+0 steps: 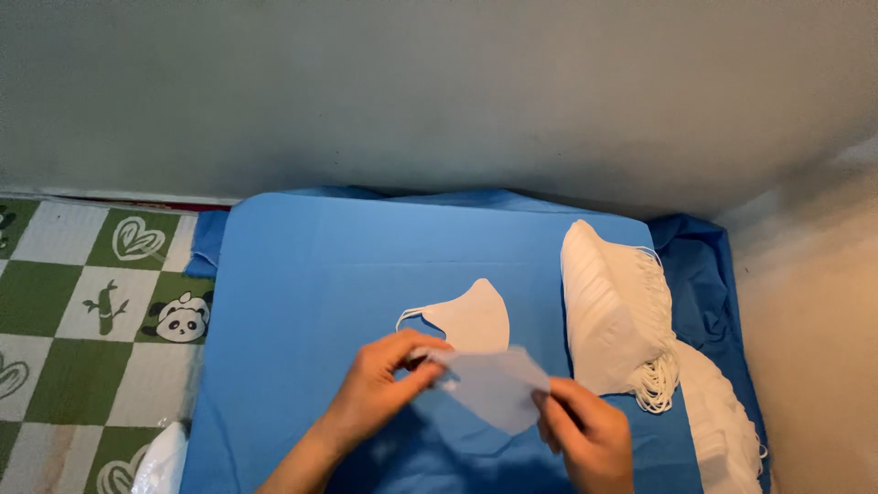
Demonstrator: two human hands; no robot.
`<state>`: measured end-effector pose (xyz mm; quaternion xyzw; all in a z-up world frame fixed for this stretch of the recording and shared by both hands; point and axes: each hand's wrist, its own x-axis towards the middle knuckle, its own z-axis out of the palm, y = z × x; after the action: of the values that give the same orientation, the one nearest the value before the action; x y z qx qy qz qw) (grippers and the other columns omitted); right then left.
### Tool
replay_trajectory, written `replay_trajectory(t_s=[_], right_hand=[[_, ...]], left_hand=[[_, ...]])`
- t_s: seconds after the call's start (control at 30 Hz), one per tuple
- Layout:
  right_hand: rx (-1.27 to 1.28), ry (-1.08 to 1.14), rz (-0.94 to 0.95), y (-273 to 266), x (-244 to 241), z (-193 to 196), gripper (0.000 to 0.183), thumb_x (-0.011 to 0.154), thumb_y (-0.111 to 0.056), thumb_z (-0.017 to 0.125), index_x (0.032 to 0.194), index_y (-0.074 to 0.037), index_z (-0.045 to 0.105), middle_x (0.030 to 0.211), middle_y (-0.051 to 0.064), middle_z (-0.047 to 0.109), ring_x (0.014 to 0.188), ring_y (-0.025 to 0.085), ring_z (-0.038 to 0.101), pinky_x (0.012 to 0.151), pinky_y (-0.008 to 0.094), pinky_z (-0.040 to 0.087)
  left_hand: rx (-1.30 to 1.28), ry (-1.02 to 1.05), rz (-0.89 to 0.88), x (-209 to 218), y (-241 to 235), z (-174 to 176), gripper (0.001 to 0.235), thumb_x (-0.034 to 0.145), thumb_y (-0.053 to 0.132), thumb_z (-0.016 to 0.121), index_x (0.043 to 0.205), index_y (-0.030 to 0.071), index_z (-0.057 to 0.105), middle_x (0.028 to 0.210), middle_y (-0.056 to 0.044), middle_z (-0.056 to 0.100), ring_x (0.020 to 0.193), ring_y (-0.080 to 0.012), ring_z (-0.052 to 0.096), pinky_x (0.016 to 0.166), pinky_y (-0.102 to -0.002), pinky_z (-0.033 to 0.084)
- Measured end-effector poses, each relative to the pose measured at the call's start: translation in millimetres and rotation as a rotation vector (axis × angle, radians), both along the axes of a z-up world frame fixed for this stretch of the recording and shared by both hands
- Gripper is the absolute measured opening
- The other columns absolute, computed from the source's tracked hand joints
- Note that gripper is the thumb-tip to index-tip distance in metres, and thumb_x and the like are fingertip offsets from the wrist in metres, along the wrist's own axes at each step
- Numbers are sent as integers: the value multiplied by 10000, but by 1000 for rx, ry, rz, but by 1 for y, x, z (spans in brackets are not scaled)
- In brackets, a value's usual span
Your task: The person is counting and packaging face masks into a plastic bag.
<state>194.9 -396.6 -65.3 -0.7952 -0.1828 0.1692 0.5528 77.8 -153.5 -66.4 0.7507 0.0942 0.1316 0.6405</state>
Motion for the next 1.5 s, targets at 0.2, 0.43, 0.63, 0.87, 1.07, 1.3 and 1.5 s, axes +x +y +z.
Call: replay_trajectory(t_s=[0.2, 0.43, 0.63, 0.87, 1.07, 1.3, 1.5], right_hand=[[-1, 37, 1, 39, 21, -8, 494, 872, -27, 687, 1365, -11, 656, 697, 100, 685, 530, 130, 532, 467, 242, 421], [-165, -322, 110, 61, 35, -41, 427, 899, -113, 692, 1325, -90, 673, 802, 37, 745, 548, 82, 562, 504, 204, 463], [-140, -451, 130, 65, 38, -53, 322, 936, -95, 687, 1256, -79, 727, 891, 65, 782, 631, 139, 637, 559, 262, 522], [-160, -542, 149, 65, 41, -59, 292, 969, -114, 679, 1255, -121, 739, 815, 78, 782, 672, 188, 729, 561, 301, 579], [-186, -650, 113, 68, 43, -57, 268, 999, -121, 657, 1254, -115, 738, 804, 51, 764, 651, 166, 703, 551, 281, 573], [-254, -820, 117, 68, 45, -69, 239, 999, -133, 663, 1228, -112, 731, 758, 30, 731, 589, 148, 668, 495, 258, 540], [-279, -911, 103, 69, 43, -69, 210, 1003, -145, 661, 1191, -111, 747, 709, 1, 711, 532, 115, 629, 454, 228, 509]], left_hand=[[-71, 175, 293, 5, 12, -16, 260, 868, 50, 727, 1121, 43, 788, 816, -8, 646, 647, -88, 605, 595, -224, 502], [387, 146, 413, 14, 10, -42, 195, 901, 60, 694, 1086, 49, 752, 911, -13, 649, 581, -83, 544, 492, -225, 467], [533, 66, 439, 13, 8, -54, 166, 911, 54, 701, 1070, 52, 748, 909, -41, 650, 721, -181, 655, 621, -275, 549], [557, 52, 424, 13, 10, -55, 151, 926, 48, 716, 1073, 38, 751, 883, -71, 646, 829, -250, 740, 667, -288, 614], [536, 8, 472, 17, 8, -60, 222, 929, 100, 752, 1146, 56, 738, 962, -67, 643, 841, -225, 715, 682, -276, 608], [594, 5, 452, 17, 10, -65, 243, 921, 98, 761, 1153, 31, 730, 977, -91, 620, 863, -260, 710, 688, -308, 610], [582, 30, 459, 16, 10, -62, 224, 949, 108, 739, 1158, 27, 737, 994, -88, 621, 896, -248, 705, 727, -301, 608]])
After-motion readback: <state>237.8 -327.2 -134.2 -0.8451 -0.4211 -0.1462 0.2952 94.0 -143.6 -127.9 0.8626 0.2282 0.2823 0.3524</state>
